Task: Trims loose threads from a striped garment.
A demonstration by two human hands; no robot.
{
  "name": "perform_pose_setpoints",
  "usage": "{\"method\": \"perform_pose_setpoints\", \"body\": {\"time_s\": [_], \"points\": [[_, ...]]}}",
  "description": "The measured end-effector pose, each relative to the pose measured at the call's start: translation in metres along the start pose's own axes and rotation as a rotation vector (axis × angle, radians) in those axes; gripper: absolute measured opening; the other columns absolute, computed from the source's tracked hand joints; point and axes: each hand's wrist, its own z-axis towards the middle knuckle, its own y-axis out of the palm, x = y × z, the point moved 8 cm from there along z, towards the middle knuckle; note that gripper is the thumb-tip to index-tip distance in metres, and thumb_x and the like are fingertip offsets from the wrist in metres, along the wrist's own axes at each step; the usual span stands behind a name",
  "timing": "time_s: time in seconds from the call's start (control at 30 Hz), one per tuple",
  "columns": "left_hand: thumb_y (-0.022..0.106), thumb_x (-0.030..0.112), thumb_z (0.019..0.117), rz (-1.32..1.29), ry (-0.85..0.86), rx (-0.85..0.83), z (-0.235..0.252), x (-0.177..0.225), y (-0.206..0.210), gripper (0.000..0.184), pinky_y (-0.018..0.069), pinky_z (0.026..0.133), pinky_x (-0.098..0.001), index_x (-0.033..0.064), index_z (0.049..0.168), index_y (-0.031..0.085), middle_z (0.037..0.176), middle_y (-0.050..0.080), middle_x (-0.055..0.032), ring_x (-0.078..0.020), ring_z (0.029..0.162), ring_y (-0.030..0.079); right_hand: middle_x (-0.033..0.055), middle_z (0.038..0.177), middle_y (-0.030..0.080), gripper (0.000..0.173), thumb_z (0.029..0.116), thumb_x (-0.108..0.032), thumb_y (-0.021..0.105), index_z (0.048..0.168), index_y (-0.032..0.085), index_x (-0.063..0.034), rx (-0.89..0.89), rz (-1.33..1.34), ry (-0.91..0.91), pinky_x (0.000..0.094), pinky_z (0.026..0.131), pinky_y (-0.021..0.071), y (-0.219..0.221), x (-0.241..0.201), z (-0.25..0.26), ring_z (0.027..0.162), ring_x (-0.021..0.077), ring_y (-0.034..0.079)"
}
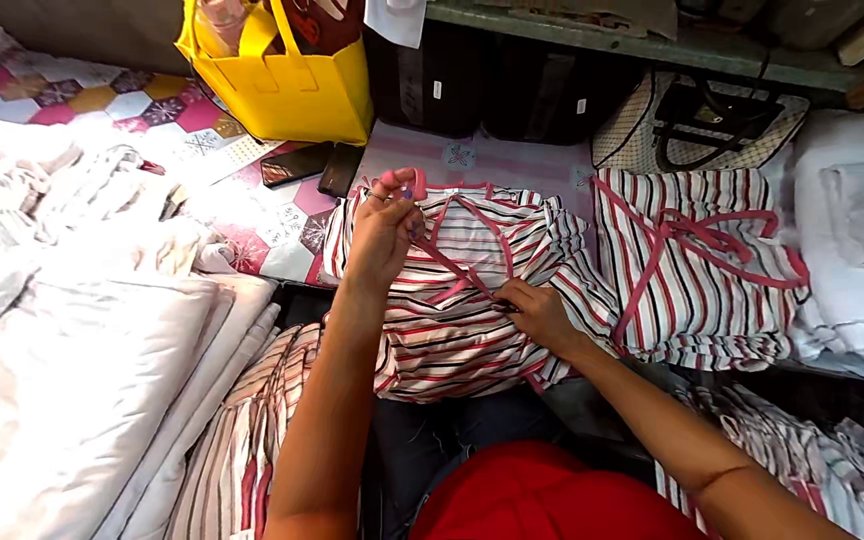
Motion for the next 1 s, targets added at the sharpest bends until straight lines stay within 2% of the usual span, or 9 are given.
{"method": "perform_pose_setpoints", "body": {"time_s": [0.13,0.2,0.27,0.37,0.47,0.6,0.7,0.87,1.0], "points": [[0.053,0.013,0.101,0.265,0.137,-0.312,-0.076,0.033,0.002,0.03,0.0485,0.056,-0.0164,0.02,0.129,0.06,0.103,0.072,0.0022,-0.0015,0.064,0.058,0.0135,0.104,0.076,0.015,0.0923,-0.011,0.069,0.104,0.076,-0.0054,-0.065,0.028,0.114,0.0473,0.064,0.0596,-0.01,0.011,0.0,0.082,0.0283,0.075],[0.062,0.034,0.1005,0.45,0.017,-0.688,-0.122,0.008,-0.005,0.034,0.0608,0.076,-0.0234,0.0149,0.129,0.068,0.113,0.075,0.0026,-0.0044,0.086,0.072,0.0131,0.109,0.076,0.019,0.0951,-0.017,0.069,0.108,0.078,-0.0066,-0.111,0.113,0.199,0.0489,0.074,0.0602,-0.016,0.019,-0.002,0.09,0.0278,0.075],[0.062,0.036,0.1008,0.659,-0.019,-0.881,-0.143,-0.009,-0.007,0.041,0.0573,0.098,-0.0274,0.0056,0.127,0.071,0.124,0.074,-0.0006,-0.0067,0.11,0.07,0.0111,0.11,0.075,0.024,0.0979,-0.023,0.067,0.11,0.078,-0.0062,-0.106,0.204,0.297,0.0441,0.085,0.0596,-0.024,0.026,0.001,0.095,0.0228,0.073],[0.063,0.006,0.0978,1.031,0.124,-0.437,-0.102,-0.013,-0.01,0.023,0.0569,0.094,-0.0437,-0.002,0.116,0.074,0.112,0.075,-0.014,-0.022,0.102,0.073,0.0151,0.105,0.073,0.021,0.0977,-0.017,0.067,0.107,0.078,-0.0014,0.001,0.133,0.465,0.0514,0.082,0.0578,-0.041,0.036,0.02,0.092,0.0284,0.072],[0.067,-0.01,0.0864,1.204,0.282,-0.437,-0.051,-0.039,0.009,0.042,0.0483,0.107,-0.0538,-0.0002,0.127,0.069,0.131,0.067,-0.017,-0.0329,0.124,0.063,0.0226,0.092,0.07,0.043,0.0983,-0.037,0.069,0.112,0.069,0.0033,-0.088,-0.012,0.76,0.0631,0.076,0.0522,-0.035,0.048,0.042,0.085,0.041,0.068],[0.068,-0.003,0.0881,1.452,0.283,-0.545,-0.039,-0.076,0.023,0.016,0.0453,0.097,-0.0605,0.0009,0.102,0.075,0.103,0.073,-0.0169,-0.0367,0.106,0.067,0.029,0.102,0.069,0.046,0.096,-0.025,0.071,0.128,0.057,0.0038,-0.415,-0.149,0.871,0.068,0.083,0.0501,-0.001,0.049,0.04,0.1,0.0503,0.067],[0.068,-0.003,0.0869,1.353,0.512,-0.341,-0.071,-0.064,0.006,0.005,0.0542,0.086,-0.0547,-0.0013,0.087,0.072,0.09,0.07,-0.0174,-0.0362,0.093,0.069,0.0266,0.096,0.071,0.028,0.0958,-0.01,0.064,0.122,0.064,0.0002,-0.263,-0.163,0.797,0.0688,0.077,0.0506,-0.021,0.042,0.027,0.091,0.0493,0.069],[0.06,0.005,0.0974,1.257,0.205,-0.136,-0.113,-0.088,-0.029,0.024,0.0528,0.097,-0.0555,-0.0015,0.116,0.073,0.113,0.072,-0.0205,-0.038,0.11,0.068,0.0233,0.097,0.072,0.03,0.0998,-0.024,0.067,0.117,0.067,0.0007,-0.238,-0.168,0.751,0.0648,0.08,0.0514,-0.035,0.022,-0.001,0.092,0.0444,0.07],[0.073,0.017,0.0925,1.14,0.423,0.045,-0.119,-0.069,0.0,0.029,0.0588,0.076,-0.0458,-0.0046,0.112,0.072,0.102,0.07,-0.0202,-0.0303,0.085,0.07,0.0203,0.086,0.071,0.03,0.1062,-0.02,0.053,0.108,0.071,0.0037,-0.142,0.037,0.661,0.0554,0.078,0.0542,-0.031,-0.002,0.001,0.083,0.0354,0.07]]}}
